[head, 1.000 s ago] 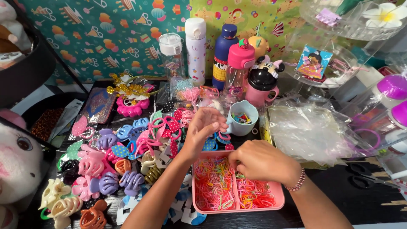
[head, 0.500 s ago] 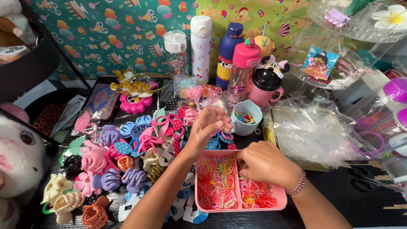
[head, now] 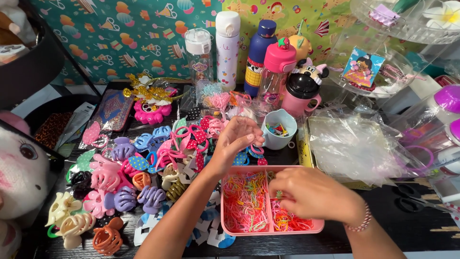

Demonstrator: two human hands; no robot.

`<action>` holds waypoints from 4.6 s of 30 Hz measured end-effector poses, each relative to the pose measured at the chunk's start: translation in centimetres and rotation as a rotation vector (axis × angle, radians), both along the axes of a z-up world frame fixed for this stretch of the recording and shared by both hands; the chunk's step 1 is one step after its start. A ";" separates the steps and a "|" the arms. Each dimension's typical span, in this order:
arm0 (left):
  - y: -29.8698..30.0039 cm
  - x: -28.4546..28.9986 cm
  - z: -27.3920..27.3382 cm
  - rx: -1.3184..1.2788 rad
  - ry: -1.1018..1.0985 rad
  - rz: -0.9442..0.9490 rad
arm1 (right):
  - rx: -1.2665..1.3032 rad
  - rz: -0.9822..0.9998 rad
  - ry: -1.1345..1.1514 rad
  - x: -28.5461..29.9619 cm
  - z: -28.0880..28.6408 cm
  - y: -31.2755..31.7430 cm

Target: The person sits on the floor and sorts colorful rubber bands from a pink divided container. They pick up small bundles of bands, separate them, and place them back into the container's compartments. The workspace is cluttered with hair accessories, bottles, and stuffed toys.

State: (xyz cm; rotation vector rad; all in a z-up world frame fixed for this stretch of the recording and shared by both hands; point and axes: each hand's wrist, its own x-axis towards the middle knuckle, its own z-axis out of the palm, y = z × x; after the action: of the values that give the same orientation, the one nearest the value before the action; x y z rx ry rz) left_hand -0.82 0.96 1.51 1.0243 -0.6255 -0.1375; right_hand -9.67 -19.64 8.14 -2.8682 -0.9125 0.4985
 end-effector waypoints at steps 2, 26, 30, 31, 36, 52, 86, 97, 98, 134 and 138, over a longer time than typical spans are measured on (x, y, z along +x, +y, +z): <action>0.1 0.1 -0.2 -0.022 -0.016 -0.011 | 0.070 0.116 0.010 -0.2 -1.2 0.0; -0.1 -3.2 -0.5 -0.073 0.284 0.039 | 0.705 -0.270 -0.059 -2.1 -1.2 -2.7; -0.5 -4.4 -0.1 0.009 0.244 0.037 | 0.841 -0.359 -0.102 -2.5 0.7 -2.8; -0.7 -5.1 0.5 0.037 0.220 0.049 | 0.913 -0.393 -0.128 -2.5 1.4 -2.5; -1.0 -7.5 2.1 0.086 0.190 0.106 | 1.057 -0.426 -0.178 -1.6 3.7 -1.6; -4.0 -9.4 0.3 0.063 0.191 0.286 | 1.069 -0.446 -0.153 -1.2 3.0 -0.7; -0.9 -10.3 2.0 0.161 0.181 0.217 | 0.258 -0.055 -0.253 -5.2 -0.2 -2.5; -0.3 -9.7 1.1 0.141 0.102 0.202 | 0.200 0.095 -0.379 -3.8 -4.3 -2.4; -0.2 -9.8 1.0 0.156 0.110 0.210 | 0.217 0.072 -0.367 -3.7 -4.5 -2.3; 0.2 -11.0 1.9 0.253 0.056 0.196 | 0.326 -0.090 -0.349 -4.6 -4.9 -3.3; 0.6 -11.2 1.8 0.244 0.113 0.164 | 0.347 -0.094 -0.168 -4.3 -2.8 -2.9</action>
State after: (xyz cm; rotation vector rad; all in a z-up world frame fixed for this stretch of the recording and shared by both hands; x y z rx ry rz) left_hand -12.04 1.60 3.33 1.2893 -0.4259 -0.1284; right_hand -13.96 -22.51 5.36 -2.6447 -0.7897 0.0783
